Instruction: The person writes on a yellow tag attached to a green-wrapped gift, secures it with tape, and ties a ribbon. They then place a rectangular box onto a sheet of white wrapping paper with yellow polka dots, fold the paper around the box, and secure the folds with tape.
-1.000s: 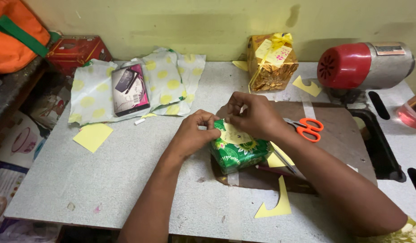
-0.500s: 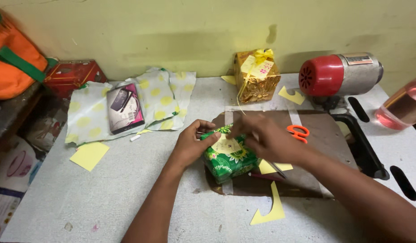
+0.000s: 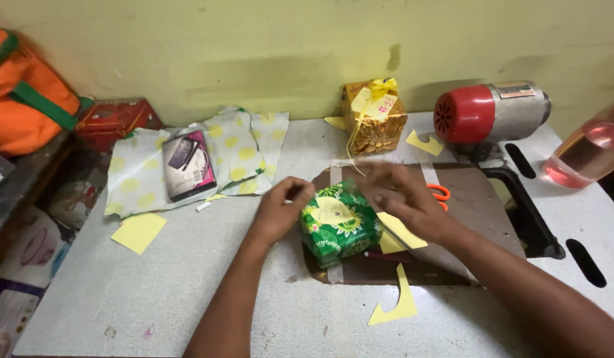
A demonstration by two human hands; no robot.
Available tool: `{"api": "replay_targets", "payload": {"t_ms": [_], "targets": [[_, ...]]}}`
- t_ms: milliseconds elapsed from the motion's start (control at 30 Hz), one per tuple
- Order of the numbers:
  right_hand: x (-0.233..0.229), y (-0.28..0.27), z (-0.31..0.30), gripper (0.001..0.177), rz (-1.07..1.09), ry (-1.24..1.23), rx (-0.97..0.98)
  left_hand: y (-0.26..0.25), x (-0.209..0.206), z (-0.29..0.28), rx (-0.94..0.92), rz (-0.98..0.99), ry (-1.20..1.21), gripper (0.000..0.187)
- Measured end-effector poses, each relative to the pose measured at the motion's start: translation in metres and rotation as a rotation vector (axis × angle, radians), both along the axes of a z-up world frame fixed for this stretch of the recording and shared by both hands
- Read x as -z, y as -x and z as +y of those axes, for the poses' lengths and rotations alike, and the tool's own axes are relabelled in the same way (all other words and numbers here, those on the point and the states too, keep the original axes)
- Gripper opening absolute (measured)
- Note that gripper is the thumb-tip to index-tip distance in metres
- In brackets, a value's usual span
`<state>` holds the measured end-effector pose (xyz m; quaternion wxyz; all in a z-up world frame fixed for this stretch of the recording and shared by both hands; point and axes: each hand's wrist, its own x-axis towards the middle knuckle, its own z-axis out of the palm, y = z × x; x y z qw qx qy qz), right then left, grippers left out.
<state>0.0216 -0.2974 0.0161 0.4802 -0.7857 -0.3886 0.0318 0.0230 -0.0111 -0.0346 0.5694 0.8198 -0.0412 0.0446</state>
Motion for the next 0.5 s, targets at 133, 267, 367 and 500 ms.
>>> {"api": "replay_targets", "payload": {"t_ms": [133,267,367,500], "targets": [[-0.010,-0.003,-0.002,0.102,-0.084,0.009,-0.155,0.003,-0.018,0.029,-0.125,-0.112,-0.026,0.040],[-0.006,-0.005,0.009,0.137,0.195,0.091,-0.242,0.012,-0.035,0.044,0.024,0.294,-0.040,0.056],[0.003,-0.005,0.012,0.136,0.282,0.090,-0.214,0.018,-0.029,0.038,0.187,0.365,-0.007,0.070],[0.012,0.000,0.016,0.127,0.103,0.005,-0.104,0.008,-0.021,0.031,0.231,0.275,0.077,0.076]]}}
